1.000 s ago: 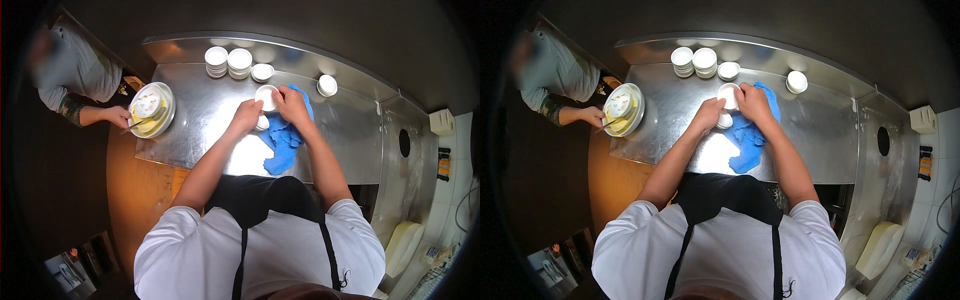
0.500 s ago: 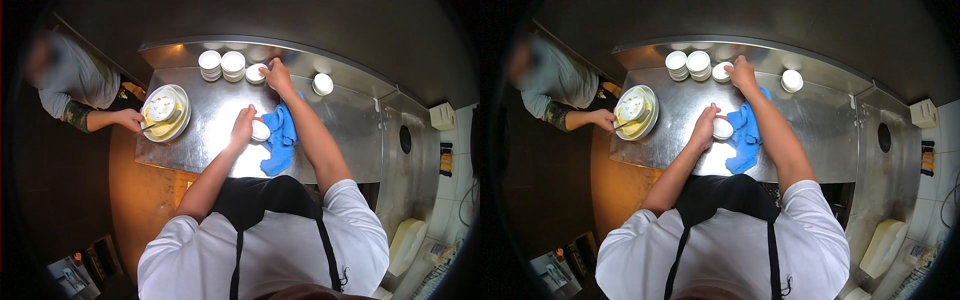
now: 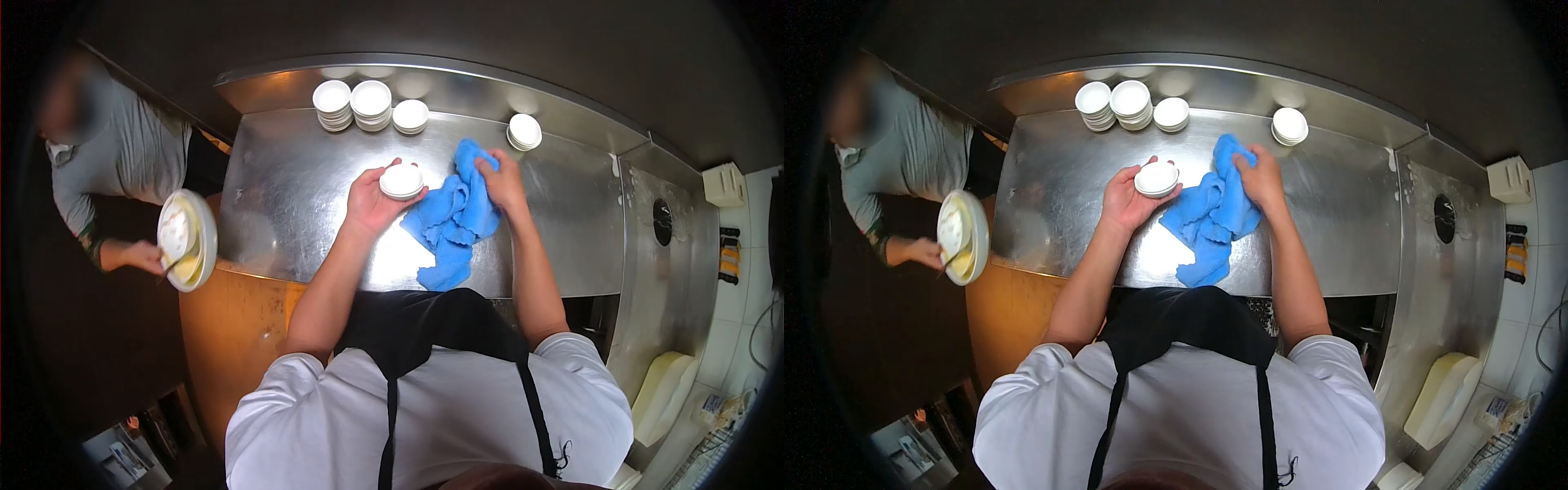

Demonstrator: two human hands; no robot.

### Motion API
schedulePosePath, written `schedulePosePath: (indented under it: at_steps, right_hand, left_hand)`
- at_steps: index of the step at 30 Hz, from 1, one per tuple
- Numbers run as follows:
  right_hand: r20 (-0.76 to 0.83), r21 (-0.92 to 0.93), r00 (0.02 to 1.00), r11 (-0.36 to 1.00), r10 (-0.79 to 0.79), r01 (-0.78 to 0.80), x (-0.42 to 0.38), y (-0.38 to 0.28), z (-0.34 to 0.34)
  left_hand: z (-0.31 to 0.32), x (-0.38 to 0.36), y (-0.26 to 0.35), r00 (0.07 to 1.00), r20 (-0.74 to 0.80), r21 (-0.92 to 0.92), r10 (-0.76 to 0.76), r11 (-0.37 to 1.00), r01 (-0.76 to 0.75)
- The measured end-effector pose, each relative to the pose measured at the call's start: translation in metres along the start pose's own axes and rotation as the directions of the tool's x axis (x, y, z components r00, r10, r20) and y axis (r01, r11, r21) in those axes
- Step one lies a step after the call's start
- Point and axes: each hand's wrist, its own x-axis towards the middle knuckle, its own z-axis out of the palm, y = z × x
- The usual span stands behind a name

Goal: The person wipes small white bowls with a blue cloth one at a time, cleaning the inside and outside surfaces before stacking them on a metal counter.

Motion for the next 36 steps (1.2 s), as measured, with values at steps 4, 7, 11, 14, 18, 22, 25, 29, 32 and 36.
schedulePosePath:
  at_steps: [4,7,11,14,18,22,25,29,32,36]
  right_hand:
    - [-0.135,0.435,0.984,0.885,-0.120,0.168,-0.025,-0.050,-0.009]
    - [-0.135,0.358,0.945,0.875,-0.298,0.327,-0.040,-0.062,0.007]
    - [-0.016,0.226,0.833,0.809,-0.554,0.542,-0.044,-0.070,0.023]
    - [0.155,0.051,0.651,0.664,-0.743,0.746,-0.044,-0.077,0.033]
    - [0.037,-0.226,0.617,0.595,-0.786,0.771,-0.045,-0.076,0.050]
    - [0.006,-0.251,0.752,0.727,-0.659,0.639,-0.050,-0.072,0.061]
    - [0.217,0.014,0.751,0.771,-0.624,0.637,-0.051,-0.068,0.052]
    - [-0.130,-0.163,0.743,0.753,-0.657,0.637,-0.050,-0.068,0.065]
    - [-0.113,-0.259,0.798,0.793,-0.592,0.552,-0.049,-0.074,0.062]
    - [0.157,-0.003,0.842,0.852,-0.517,0.524,-0.046,-0.062,0.049]
  left_hand:
    - [-0.025,0.024,0.001,0.949,0.282,-0.166,-0.139,0.968,0.191]
    - [-0.006,0.022,-0.005,0.973,0.172,0.013,-0.152,0.988,0.152]
    - [0.020,0.021,-0.010,0.993,0.056,0.248,-0.107,0.964,0.090]
    - [0.009,0.032,-0.010,0.992,0.105,0.314,-0.076,0.948,0.040]
    - [0.024,0.023,-0.035,0.987,0.055,0.357,0.149,0.920,-0.158]
    - [0.018,0.023,-0.034,0.897,0.147,0.603,0.418,0.681,-0.416]
    - [0.018,0.017,-0.035,0.896,0.106,0.690,0.432,0.617,-0.379]
    - [0.026,0.028,-0.042,0.874,0.172,0.662,0.455,0.604,-0.445]
    - [0.032,0.031,-0.044,0.839,0.186,0.742,0.512,0.487,-0.462]
    - [0.029,0.031,-0.036,0.895,0.137,0.802,0.424,0.483,-0.352]
